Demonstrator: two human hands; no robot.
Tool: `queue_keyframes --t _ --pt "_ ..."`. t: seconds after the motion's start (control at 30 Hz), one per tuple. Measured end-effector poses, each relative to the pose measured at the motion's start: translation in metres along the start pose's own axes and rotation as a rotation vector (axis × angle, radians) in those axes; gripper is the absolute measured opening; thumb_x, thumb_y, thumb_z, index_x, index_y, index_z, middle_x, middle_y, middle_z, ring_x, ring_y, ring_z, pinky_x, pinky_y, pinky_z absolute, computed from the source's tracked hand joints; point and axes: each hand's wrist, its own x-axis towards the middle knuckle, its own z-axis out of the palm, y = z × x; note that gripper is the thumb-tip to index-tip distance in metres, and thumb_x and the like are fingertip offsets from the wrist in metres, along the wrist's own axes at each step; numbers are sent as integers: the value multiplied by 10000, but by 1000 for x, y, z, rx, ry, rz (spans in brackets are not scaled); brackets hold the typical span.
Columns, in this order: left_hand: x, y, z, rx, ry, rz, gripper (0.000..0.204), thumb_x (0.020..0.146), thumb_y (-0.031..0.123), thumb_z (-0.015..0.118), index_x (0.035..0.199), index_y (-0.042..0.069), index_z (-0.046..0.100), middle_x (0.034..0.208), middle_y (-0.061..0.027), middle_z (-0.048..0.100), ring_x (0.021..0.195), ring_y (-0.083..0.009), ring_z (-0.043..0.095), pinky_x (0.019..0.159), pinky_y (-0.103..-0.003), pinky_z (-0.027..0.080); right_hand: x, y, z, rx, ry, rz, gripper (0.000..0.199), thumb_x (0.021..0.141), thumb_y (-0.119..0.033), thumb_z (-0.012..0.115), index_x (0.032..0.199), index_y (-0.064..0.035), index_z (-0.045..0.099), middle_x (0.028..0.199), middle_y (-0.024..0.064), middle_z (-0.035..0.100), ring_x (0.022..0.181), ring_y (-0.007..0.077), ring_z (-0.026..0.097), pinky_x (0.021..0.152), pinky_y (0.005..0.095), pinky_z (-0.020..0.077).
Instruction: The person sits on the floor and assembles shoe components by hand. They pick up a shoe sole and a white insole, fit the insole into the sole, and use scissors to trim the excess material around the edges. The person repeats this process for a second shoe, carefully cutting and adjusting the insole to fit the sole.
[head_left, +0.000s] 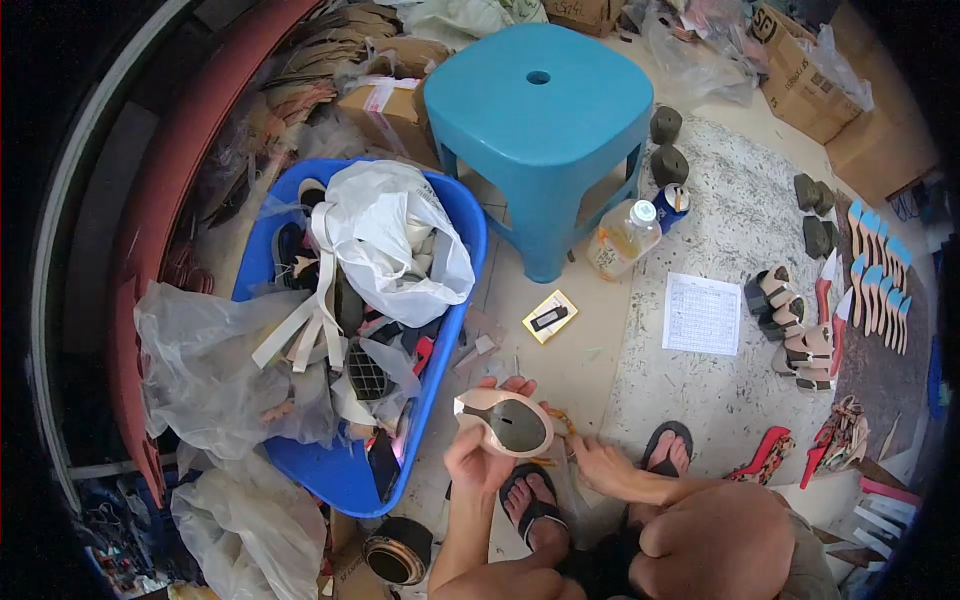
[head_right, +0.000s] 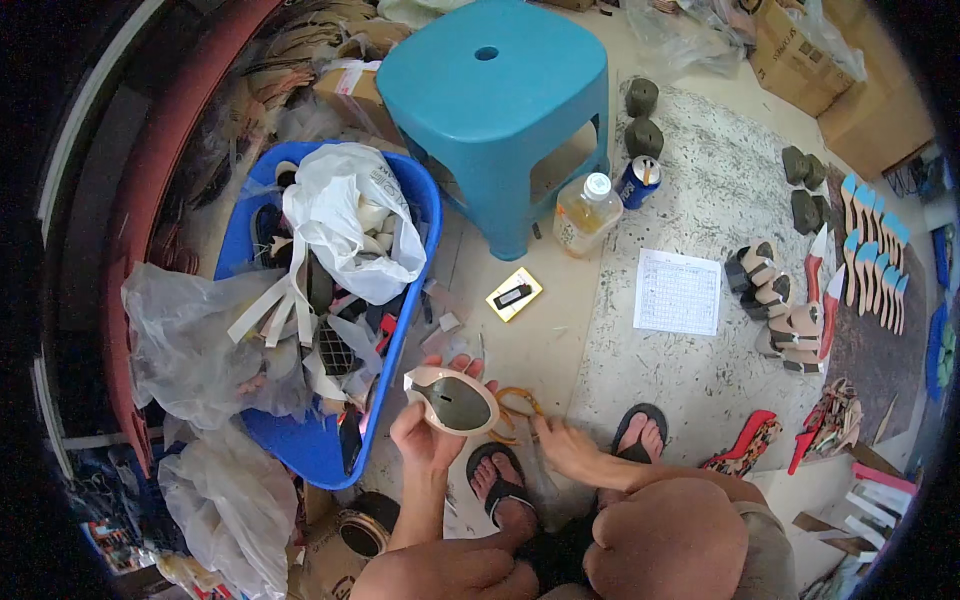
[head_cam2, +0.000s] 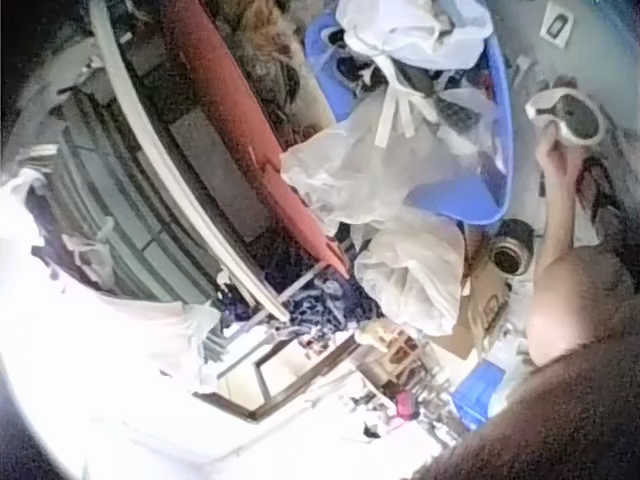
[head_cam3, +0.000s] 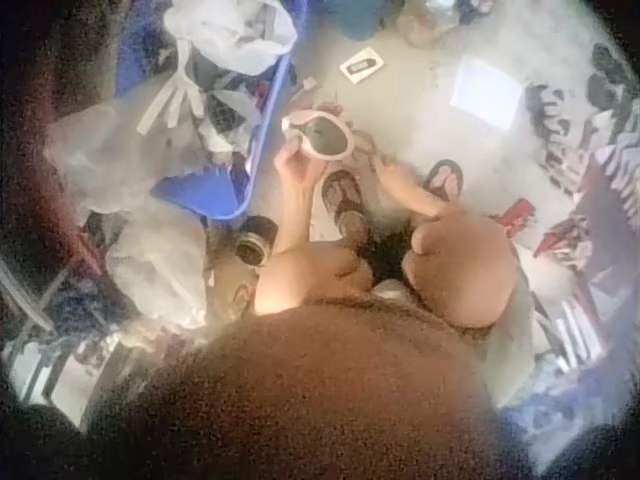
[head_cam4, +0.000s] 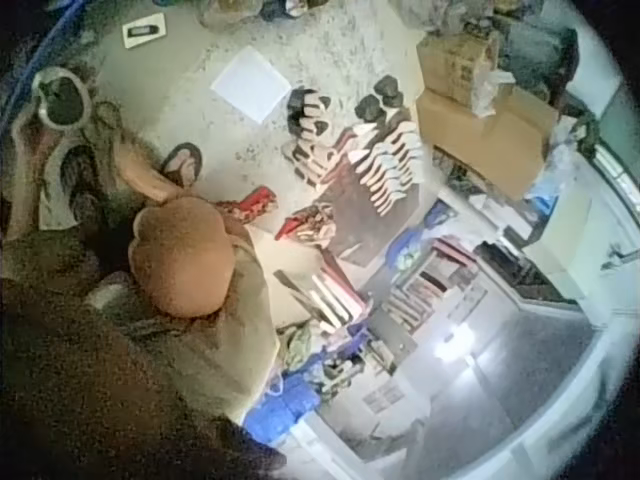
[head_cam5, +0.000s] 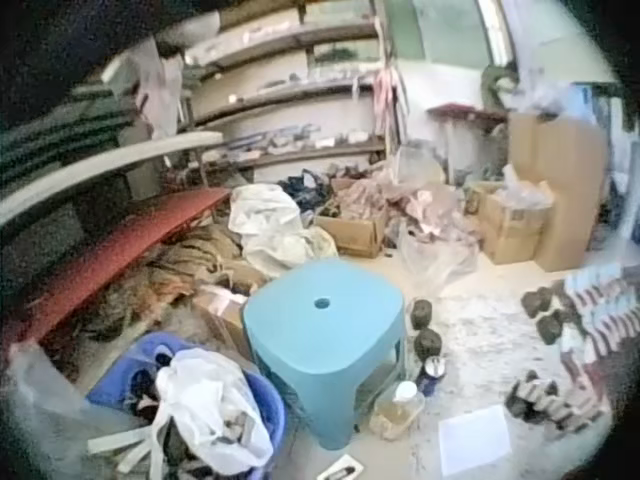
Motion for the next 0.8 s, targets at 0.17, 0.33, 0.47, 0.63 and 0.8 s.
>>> queue_keyframes --t 0.17,0.33,0.47,0.63,0.8 --pt "0 7 -8 48 314 162 449 1002 466 396 1037 65 593 1066 -171 635 1088 -353 576 1015 -532 415 6 5 -65 -101 177 -89 652 792 -79 627 1398 3 399 976 252 608 887 427 637 800 493 535" --pt "-5 10 -9 27 456 239 428 1010 426 383 976 44 574 959 -159 640 970 -341 604 961 -475 453 8 12 -136 264 177 -86 353 892 -163 588 1186 31 568 859 229 621 805 379 651 703 449 532" --pt "-1 3 -9 154 380 180 435 1015 406 376 1026 20 578 997 -148 634 940 -307 627 873 -418 496 -10 -26 -194 537 278 -136 252 954 -187 548 1076 32 570 686 214 605 660 410 643 587 451 506" --pt "-4 1 12 274 665 183 441 1013 400 397 1088 7 583 1014 -133 653 949 -241 640 841 -366 508 4 -63 -191 455 158 -236 236 953 -151 569 1078 46 537 632 237 583 608 401 645 520 446 488" --pt "-7 1 19 322 629 195 440 1010 390 425 1122 -5 581 1029 -136 663 944 -243 648 867 -376 505 -3 -63 -193 418 260 -323 192 937 -131 594 1038 21 535 660 225 601 604 412 634 523 452 491"
